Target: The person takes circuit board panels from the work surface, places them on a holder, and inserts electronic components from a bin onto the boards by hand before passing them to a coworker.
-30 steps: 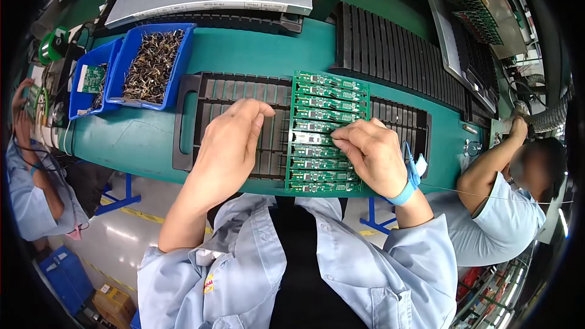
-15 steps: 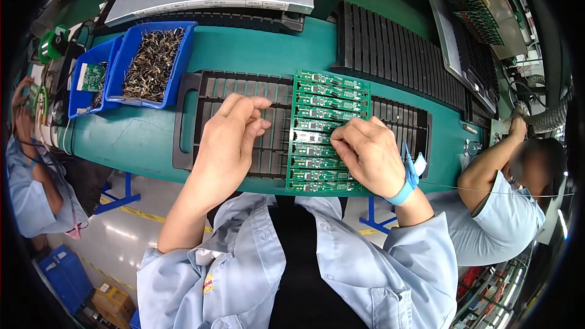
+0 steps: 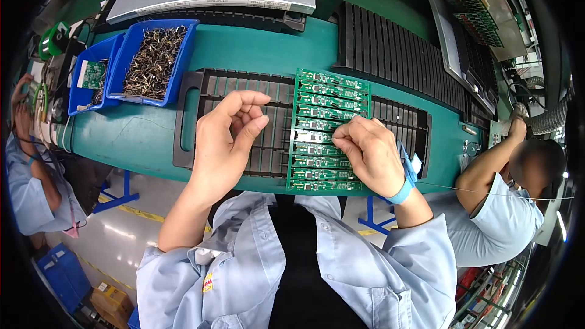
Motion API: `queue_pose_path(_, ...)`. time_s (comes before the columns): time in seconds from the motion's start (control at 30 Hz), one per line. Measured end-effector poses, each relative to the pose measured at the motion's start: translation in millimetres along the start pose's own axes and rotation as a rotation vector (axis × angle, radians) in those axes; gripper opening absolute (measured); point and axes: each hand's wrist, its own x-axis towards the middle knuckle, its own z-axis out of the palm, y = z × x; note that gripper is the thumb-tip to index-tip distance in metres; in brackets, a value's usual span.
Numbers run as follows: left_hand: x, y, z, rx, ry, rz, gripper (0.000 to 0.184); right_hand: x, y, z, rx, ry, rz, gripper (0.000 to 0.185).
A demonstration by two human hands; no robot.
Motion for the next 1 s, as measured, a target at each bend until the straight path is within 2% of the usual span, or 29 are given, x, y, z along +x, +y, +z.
queue_pose_path(0.07, 0.3, -2.6, 0.7, -0.064, 0.012, -0.001, 0.028, -0.4, 2.0, 1.6, 0.092, 0.0, 0.033, 0.005)
queue_pose_path(0.23, -0.1, 2.8, 3.1, -0.196, 0.021, -0.111, 0.029, -1.3, 1.9, 1.1, 0.118, -0.024, 0.031, 0.005)
queue_pose_path(0.43, 1.5, 2.8, 3.9, -0.262, -0.009, -0.141, 0.031, -1.2, 3.0, 6.2, 0.086, 0.008, 0.022, 0.005)
queue_pose_path(0.57, 1.2, 1.7, 4.1, -0.372, -0.05, -0.154, 0.031, -2.0, 0.1, 7.5, -0.187, 0.096, -0.159, 0.008)
queue_pose_path(0.77, 0.2, 2.8, 8.2, -0.563, -0.081, -0.215, 0.03, 2.0, -12.8, -2.1, -0.401, 0.079, -0.339, 0.017)
queue_pose_path(0.9, -0.8, 6.4, 22.6, -0.633, -0.103, -0.191, 0.031, 13.9, -33.7, 6.7, 0.056, 0.329, -0.245, 0.026)
queue_pose_path(0.93, -2.2, 6.5, 25.1, -0.629, -0.099, -0.188, 0.031, 14.6, -34.6, 6.1, 0.059, 0.332, -0.251, 0.026)
queue_pose_path(1.0, -6.2, 5.0, 30.7, -0.667, -0.097, -0.087, 0.029, 14.2, -35.7, 4.2, 0.59, 0.189, 0.073, 0.023)
